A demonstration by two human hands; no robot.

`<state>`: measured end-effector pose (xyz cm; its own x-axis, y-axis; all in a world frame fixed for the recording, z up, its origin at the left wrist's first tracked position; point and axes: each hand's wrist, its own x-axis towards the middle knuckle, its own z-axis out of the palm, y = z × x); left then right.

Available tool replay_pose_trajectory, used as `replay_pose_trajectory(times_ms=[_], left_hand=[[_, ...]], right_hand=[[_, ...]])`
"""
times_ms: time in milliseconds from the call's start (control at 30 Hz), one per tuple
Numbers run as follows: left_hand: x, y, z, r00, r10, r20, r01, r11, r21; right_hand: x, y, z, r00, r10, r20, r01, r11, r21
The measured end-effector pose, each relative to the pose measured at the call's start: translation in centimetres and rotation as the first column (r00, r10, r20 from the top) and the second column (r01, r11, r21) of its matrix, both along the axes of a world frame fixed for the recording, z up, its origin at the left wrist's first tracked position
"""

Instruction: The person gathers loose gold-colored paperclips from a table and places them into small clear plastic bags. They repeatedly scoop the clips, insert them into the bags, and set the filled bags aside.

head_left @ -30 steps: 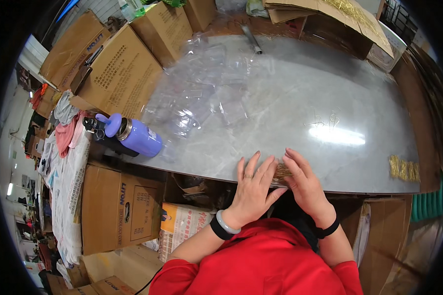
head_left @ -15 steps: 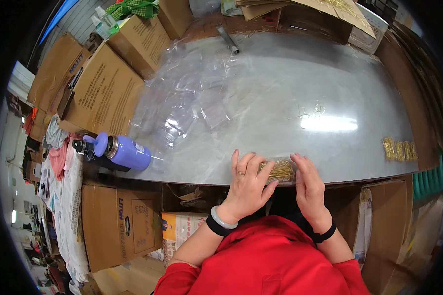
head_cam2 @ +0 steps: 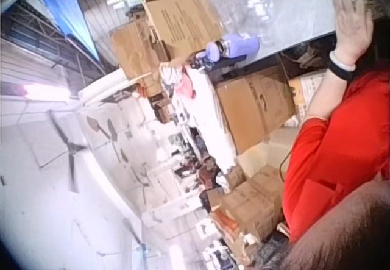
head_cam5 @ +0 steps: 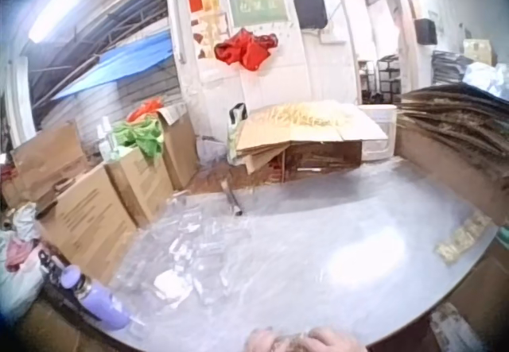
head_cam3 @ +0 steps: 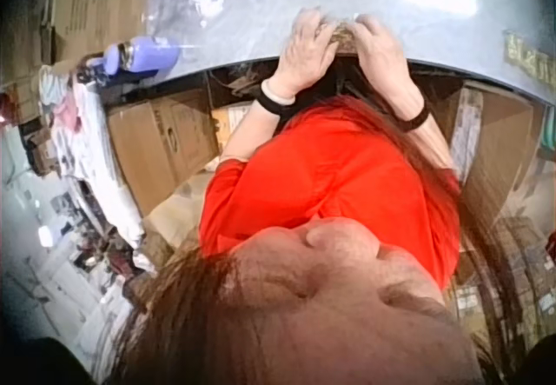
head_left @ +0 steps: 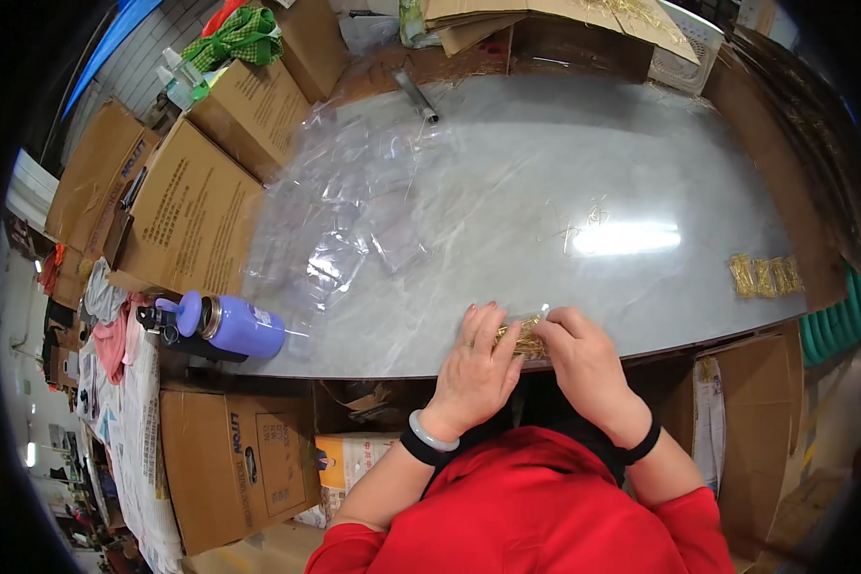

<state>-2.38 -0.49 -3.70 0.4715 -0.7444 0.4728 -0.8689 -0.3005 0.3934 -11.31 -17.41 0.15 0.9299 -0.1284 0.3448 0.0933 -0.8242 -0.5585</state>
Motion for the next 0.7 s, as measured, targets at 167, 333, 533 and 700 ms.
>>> replay_pose_trajectory(times_ms=[167,333,533,700], left_hand=[[0.2,0.1,-0.3,0.999,-0.016,0.049,0.016,1.0,0.018],[0.0,-0.2,-0.1,0.997,0.014,0.074,-0.014,1.0,0.008],[0.3,1.2,0.5,0.981,0.166,0.104,-0.179,0.976,0.124],[2.9,3.2,0.7,0.958,0.258,0.126,-0.276,0.949,0.152]], right_hand=[[-0.7,-3.8,1.5,0.997,-0.003,-0.08,0.009,0.997,0.078],[4.3,-13.9,-1.4,0.941,-0.172,-0.292,0.176,0.984,-0.013],[11.1,-16.8,-2.7,0.843,-0.213,-0.494,0.107,0.966,-0.234],[11.2,-10.4,-2.9,0.88,0.128,-0.458,-0.312,0.882,-0.352]])
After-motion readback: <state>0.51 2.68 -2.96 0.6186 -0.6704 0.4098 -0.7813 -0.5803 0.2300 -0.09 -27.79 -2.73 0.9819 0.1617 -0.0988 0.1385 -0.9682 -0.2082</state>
